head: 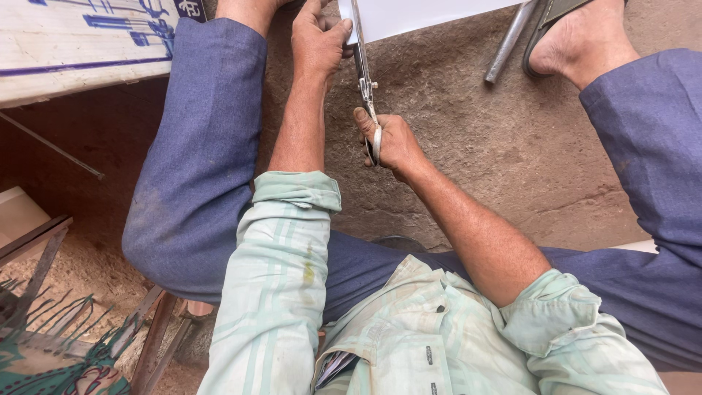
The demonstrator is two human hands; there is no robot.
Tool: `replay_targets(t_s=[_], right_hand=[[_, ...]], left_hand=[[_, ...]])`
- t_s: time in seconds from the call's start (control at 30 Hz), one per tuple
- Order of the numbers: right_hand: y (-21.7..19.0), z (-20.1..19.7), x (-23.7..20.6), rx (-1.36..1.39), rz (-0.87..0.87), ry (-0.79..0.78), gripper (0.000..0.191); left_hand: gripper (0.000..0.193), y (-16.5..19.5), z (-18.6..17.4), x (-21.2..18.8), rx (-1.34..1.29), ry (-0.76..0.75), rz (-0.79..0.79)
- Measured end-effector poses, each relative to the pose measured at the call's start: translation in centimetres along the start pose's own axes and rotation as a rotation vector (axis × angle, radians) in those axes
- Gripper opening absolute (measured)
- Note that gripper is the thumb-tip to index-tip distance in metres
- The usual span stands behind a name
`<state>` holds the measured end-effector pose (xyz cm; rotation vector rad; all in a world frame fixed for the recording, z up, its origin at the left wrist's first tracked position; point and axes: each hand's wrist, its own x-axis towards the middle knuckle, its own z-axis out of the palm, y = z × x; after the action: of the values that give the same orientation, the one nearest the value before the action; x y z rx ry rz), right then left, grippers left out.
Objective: The person sits on the ground and uses shears to cut a white sheet into narrow strips. A second person's hands occasionally appear to collect the cut strips. The cutting continues throughout the clip.
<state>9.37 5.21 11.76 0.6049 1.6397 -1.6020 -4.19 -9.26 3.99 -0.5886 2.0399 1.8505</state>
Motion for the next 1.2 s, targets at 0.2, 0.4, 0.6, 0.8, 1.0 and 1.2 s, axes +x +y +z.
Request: replay_targets(t_s=[0.2, 0.4, 0.6, 0.8, 1.0, 1.2], right_hand=[[-1.7, -0.9, 1.0, 0.004, -0.011, 0.001, 0.072], [-2.7, -0.8, 1.7, 0.002, -0.021, 0.009, 0.072], [-2.4, -0.5, 1.5, 0.013, -0.081, 0.025, 0.071], [-3.9, -1.4, 3.8, 0.001, -0.086, 0.029, 0.067], [-4.2, -1.6, 3.7, -0.021, -0.138, 0.012, 0.071], [-5.0, -1.9, 4.4, -0.013, -0.123, 0.014, 0.068]], left_hand=[[0.052, 0.5, -0.3, -0.3, -0.041, -0.035, 0.023], [0.047, 1.0, -0.1, -0.4, -0.033, -0.031, 0.013], [0.05, 1.5, -0.3, -1.0, -0.059, -0.049, 0.008], [0.053, 2.7, -0.2, -1.7, -0.097, -0.067, 0.019], [0.048, 3.2, -0.5, -1.8, -0.046, -0.055, 0.036], [0.044, 3.2, -0.8, -2.2, -0.107, -0.073, 0.018]])
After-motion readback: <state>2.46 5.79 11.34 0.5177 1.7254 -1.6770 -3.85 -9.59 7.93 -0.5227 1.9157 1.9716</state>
